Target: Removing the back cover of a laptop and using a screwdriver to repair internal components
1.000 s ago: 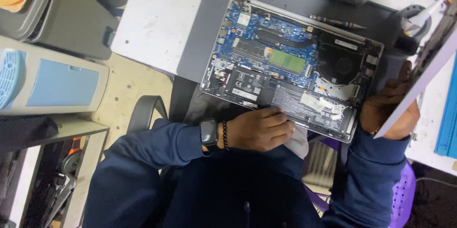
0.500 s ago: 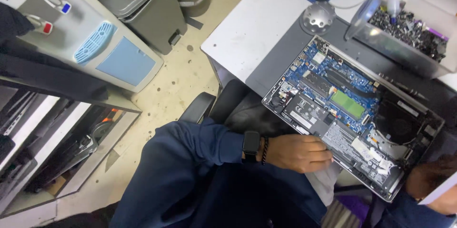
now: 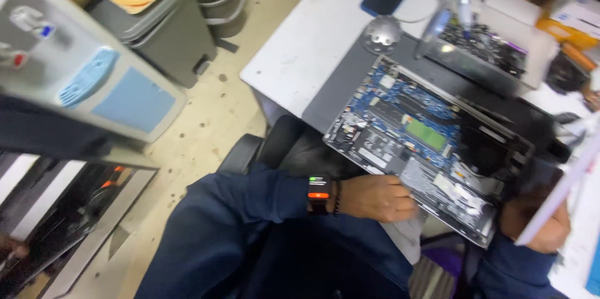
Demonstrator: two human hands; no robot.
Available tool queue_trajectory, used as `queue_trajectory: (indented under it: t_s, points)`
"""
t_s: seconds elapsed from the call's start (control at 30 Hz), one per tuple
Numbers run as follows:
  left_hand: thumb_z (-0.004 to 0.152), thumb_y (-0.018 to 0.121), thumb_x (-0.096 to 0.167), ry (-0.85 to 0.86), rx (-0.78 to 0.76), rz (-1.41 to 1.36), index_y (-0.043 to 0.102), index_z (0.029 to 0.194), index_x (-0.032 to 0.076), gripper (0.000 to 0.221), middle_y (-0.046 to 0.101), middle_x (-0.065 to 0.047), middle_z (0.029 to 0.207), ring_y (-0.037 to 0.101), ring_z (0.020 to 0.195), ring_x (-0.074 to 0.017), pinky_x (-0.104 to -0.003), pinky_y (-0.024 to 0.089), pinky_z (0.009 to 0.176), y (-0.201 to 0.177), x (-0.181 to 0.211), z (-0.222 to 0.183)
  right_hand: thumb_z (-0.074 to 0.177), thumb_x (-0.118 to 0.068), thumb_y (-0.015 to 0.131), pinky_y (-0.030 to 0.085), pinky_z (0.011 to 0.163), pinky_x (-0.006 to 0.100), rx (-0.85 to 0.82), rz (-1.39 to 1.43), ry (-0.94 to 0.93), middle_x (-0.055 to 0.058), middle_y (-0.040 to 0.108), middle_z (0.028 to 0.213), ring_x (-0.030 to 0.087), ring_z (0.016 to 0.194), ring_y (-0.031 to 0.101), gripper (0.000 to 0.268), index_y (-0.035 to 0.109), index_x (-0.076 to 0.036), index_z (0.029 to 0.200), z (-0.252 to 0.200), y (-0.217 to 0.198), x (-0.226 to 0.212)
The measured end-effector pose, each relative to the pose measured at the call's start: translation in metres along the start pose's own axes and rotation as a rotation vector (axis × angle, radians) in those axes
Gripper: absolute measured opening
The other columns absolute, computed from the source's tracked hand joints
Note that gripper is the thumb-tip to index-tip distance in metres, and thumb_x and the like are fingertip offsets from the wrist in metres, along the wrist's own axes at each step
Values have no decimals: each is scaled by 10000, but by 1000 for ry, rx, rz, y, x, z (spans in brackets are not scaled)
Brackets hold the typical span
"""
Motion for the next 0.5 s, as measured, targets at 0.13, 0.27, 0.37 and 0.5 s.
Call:
queue_trajectory:
  t_s: [0.13,0.27,0.37,0.5]
  points:
    - [1099,455,124,2,-71,-109,640,1040,15,223,621,-154,1011,612,886,-300,-403,504,789,-22,-8,6,1093,-323,647,508,1048,482,93,-234,-189,108,690,1163,267,1106,669,185,725,-169,1159,34,-12,-10]
    - [1017,589,11,-87,-236,-260,666,1031,-62,107,668,-225,958,662,839,-373,-463,528,770,-8,-26,-21,1061,-298,648,501,1110,515,200,-426,-387,152,694,1221,300,1171,673,242,721,-118,1205,63,-46,-19]
    - [1025,565,66,-67,-243,-63,681,1075,-2,143,652,-177,1069,647,945,-348,-431,553,824,2,-26,-44,1036,-280,649,495,1156,540,305,-556,-598,186,697,1264,325,1219,675,293,718,-80,1239,41,-68,-22]
    - [1019,565,53,-116,-304,-167,690,1090,-39,170,658,-196,1021,684,956,-373,-442,569,819,-6,-26,-38,1004,-255,650,486,1217,573,463,-729,-916,231,700,1321,359,1283,678,367,714,-28,1285,-23,-72,-18]
Point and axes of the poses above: each hand's wrist, its own z-axis towards the middle knuckle, its own y-axis out of the palm, x = y × z, the point moved 10 cm from there along z, towards the middle knuckle
